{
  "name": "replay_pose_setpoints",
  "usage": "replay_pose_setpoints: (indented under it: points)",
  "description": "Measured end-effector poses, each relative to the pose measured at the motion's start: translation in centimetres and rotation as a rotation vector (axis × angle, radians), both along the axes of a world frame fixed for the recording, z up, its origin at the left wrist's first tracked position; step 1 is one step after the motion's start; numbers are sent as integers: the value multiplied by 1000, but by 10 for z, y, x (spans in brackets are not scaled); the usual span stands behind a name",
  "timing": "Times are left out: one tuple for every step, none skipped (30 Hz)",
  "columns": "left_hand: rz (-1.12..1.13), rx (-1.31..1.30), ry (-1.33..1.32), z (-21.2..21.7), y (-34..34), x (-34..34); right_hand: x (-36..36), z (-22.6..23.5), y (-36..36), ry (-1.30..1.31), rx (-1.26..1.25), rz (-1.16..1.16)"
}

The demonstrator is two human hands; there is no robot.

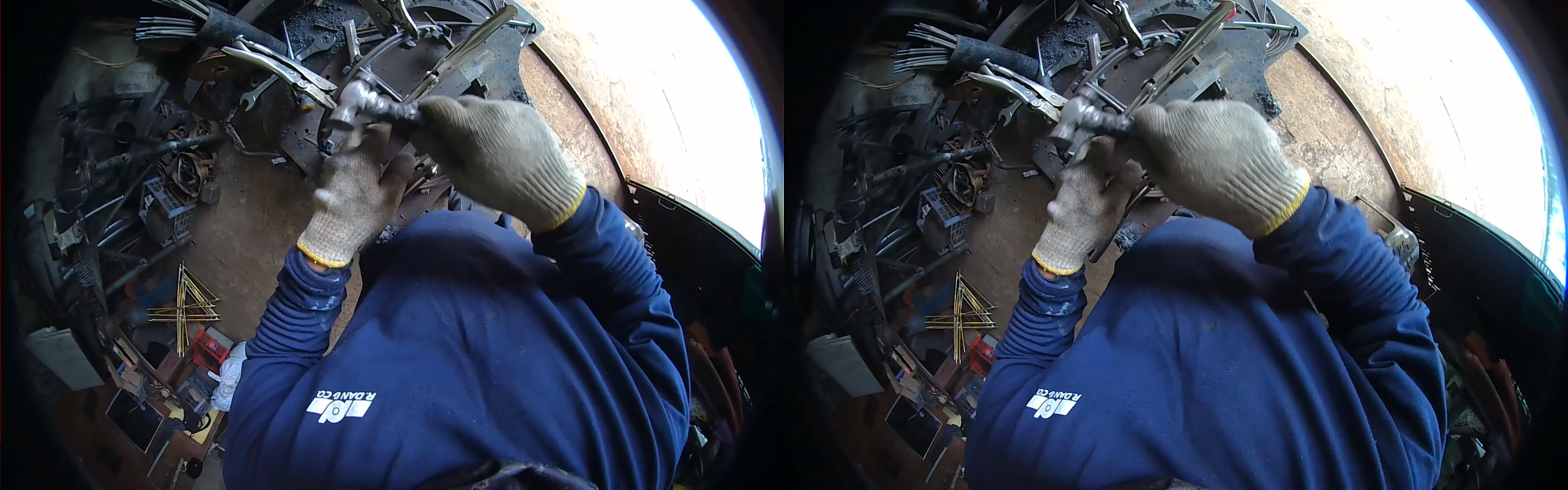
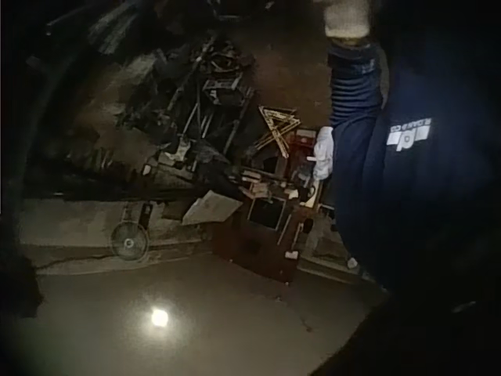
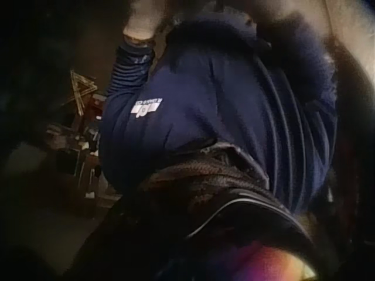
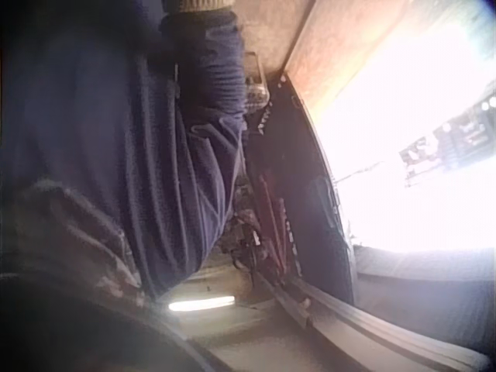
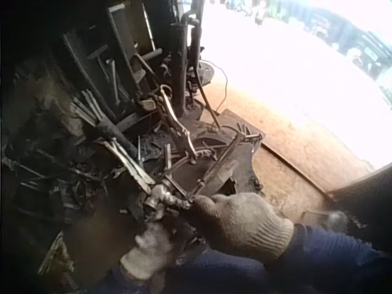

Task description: The person assembles a metal structure by aligning curved pipes and flat plates in a jig, using a hammer to seat the components, and then performs arc welding at multiple joints.

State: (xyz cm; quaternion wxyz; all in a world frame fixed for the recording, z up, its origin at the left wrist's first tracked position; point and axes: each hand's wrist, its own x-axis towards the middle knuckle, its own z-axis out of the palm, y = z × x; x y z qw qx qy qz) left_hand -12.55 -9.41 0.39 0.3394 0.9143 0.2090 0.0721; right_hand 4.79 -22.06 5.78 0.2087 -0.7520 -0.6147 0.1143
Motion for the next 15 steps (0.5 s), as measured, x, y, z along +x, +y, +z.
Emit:
replay_pose_setpoints:
  points:
    - [-74, 56, -21, -1, 1, -3, -5, 3, -3, 33, -19, 1]
    - [-148, 111, -42, -4, 4, -7, -11, 7, -5, 65, -38, 1]
    - [-221, 167, -63, -7, 5, -11, -17, 12, -6, 98, -57, 1]
    - [-252, 295, -94, -8, 5, -15, -20, 17, -7, 79, -77, -4]
    - [-276, 422, -127, -9, 3, -20, -20, 20, -8, 86, -88, 20]
    - [-274, 453, -107, -10, 4, -20, -19, 23, -8, 93, -100, 44]
    - [-270, 483, -92, -8, 5, -17, -18, 24, -9, 96, -112, 68]
    - [-185, 287, -4, -4, 4, -11, -13, 18, -7, 63, -141, 24]
    - [-100, 90, 83, 3, 3, -3, -4, 7, -2, 30, -171, -21]
    - [-11, -104, 171, 9, 3, 3, 1, 1, 1, -1, -195, -61]
    - [-29, -60, 99, 6, 4, 2, -1, 3, 0, 2, -154, -55]
    - [-46, -16, 26, -2, 3, 0, -4, 7, -3, 5, -113, -49]
    - [-66, 25, -44, -8, 3, -3, -7, 9, -5, 9, -75, -45]
    - [-159, 206, -237, -12, 6, -2, -10, 12, -4, 102, -48, 22]
    - [-89, 87, -149, -12, 6, -4, -9, 11, -2, 59, -106, -7]
